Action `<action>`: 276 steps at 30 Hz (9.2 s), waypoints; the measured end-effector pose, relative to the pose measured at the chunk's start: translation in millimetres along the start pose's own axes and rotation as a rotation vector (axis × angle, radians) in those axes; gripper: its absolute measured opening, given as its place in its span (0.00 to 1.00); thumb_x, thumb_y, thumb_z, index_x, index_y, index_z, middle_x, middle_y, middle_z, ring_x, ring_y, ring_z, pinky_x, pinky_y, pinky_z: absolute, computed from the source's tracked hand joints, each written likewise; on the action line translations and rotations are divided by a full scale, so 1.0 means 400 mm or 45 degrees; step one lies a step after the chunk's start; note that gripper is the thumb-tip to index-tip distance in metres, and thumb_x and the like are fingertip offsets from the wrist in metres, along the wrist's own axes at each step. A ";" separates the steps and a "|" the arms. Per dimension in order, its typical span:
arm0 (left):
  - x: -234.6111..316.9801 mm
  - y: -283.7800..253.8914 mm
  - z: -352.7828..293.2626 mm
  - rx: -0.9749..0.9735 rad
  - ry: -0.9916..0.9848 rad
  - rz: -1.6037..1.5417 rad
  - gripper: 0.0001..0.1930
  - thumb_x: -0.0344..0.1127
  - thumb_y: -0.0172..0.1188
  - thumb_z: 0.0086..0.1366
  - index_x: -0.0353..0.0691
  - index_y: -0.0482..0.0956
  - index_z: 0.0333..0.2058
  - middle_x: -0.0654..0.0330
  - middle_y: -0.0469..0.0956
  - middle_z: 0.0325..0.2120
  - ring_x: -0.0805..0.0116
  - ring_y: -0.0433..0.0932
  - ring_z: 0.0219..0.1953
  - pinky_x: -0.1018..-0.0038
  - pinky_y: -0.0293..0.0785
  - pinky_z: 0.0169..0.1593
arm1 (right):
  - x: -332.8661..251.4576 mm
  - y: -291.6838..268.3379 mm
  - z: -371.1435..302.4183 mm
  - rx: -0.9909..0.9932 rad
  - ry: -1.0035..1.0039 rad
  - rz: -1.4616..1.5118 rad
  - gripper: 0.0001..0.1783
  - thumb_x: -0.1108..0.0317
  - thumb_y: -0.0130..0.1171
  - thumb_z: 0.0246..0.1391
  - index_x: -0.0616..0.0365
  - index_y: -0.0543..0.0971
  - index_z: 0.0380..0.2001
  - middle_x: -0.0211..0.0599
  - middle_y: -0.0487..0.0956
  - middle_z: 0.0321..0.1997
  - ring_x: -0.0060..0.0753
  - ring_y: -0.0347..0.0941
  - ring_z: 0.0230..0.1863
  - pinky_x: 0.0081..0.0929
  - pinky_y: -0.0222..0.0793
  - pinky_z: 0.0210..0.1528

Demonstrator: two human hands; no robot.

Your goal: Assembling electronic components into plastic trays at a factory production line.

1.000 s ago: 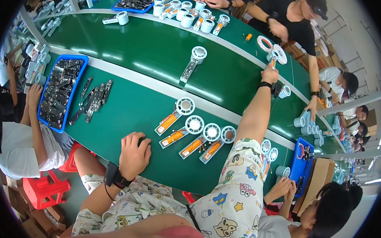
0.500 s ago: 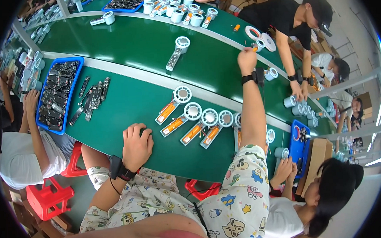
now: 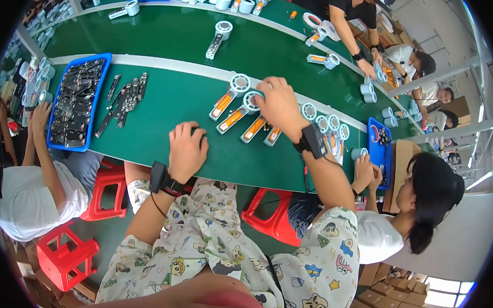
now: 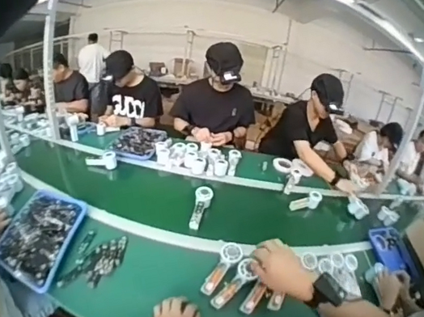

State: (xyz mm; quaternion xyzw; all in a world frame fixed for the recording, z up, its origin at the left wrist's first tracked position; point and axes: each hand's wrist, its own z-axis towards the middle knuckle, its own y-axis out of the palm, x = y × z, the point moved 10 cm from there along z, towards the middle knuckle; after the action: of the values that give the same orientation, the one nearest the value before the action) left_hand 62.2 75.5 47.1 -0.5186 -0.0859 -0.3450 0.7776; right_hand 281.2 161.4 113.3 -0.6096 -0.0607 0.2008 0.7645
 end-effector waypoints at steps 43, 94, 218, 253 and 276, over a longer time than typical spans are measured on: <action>-0.542 -0.167 0.262 -0.092 -0.449 0.370 0.13 0.28 0.60 0.56 0.36 0.80 0.42 0.44 0.82 0.37 0.42 0.80 0.45 0.50 0.76 0.49 | -0.317 0.187 -0.008 0.302 0.200 0.333 0.26 0.61 0.59 0.63 0.57 0.72 0.62 0.54 0.65 0.69 0.58 0.70 0.61 0.42 0.72 0.57; -0.254 0.052 0.019 -0.463 -0.916 -1.601 0.18 0.26 0.65 0.63 0.32 0.72 0.51 0.57 0.81 0.30 0.77 0.76 0.27 0.82 0.65 0.24 | -0.379 0.195 -0.070 0.192 0.202 0.605 0.11 0.73 0.64 0.57 0.57 0.82 0.44 0.36 0.77 0.49 0.33 0.80 0.33 0.27 0.76 0.32; -0.208 0.024 0.064 -0.678 -0.630 -1.113 0.18 0.35 0.62 0.68 0.36 0.80 0.54 0.64 0.79 0.27 0.81 0.71 0.23 0.81 0.63 0.21 | -0.353 0.184 -0.069 0.651 -0.053 0.530 0.07 0.74 0.69 0.51 0.59 0.81 0.33 0.38 0.81 0.34 0.40 0.80 0.30 0.30 0.76 0.30; -0.203 0.096 -0.020 -0.876 -1.220 -1.893 0.15 0.34 0.56 0.73 0.29 0.76 0.51 0.59 0.79 0.38 0.79 0.70 0.28 0.85 0.60 0.20 | -0.416 0.140 -0.084 0.160 -0.321 0.499 0.11 0.77 0.63 0.50 0.53 0.84 0.37 0.31 0.77 0.40 0.33 0.79 0.33 0.31 0.77 0.33; -0.211 0.083 -0.024 -0.625 -0.977 -1.528 0.19 0.37 0.57 0.70 0.32 0.75 0.55 0.69 0.74 0.29 0.84 0.67 0.24 0.84 0.59 0.23 | -0.449 0.152 -0.056 -0.146 -0.357 0.320 0.06 0.69 0.62 0.55 0.57 0.80 0.36 0.35 0.75 0.41 0.40 0.78 0.40 0.37 0.77 0.39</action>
State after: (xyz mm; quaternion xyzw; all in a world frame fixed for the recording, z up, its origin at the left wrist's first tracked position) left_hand 17.8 112.7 -23.4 -0.6250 -0.5393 -0.5138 0.2336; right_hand 111.0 83.3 77.0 -0.6210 -0.1013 0.3738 0.6815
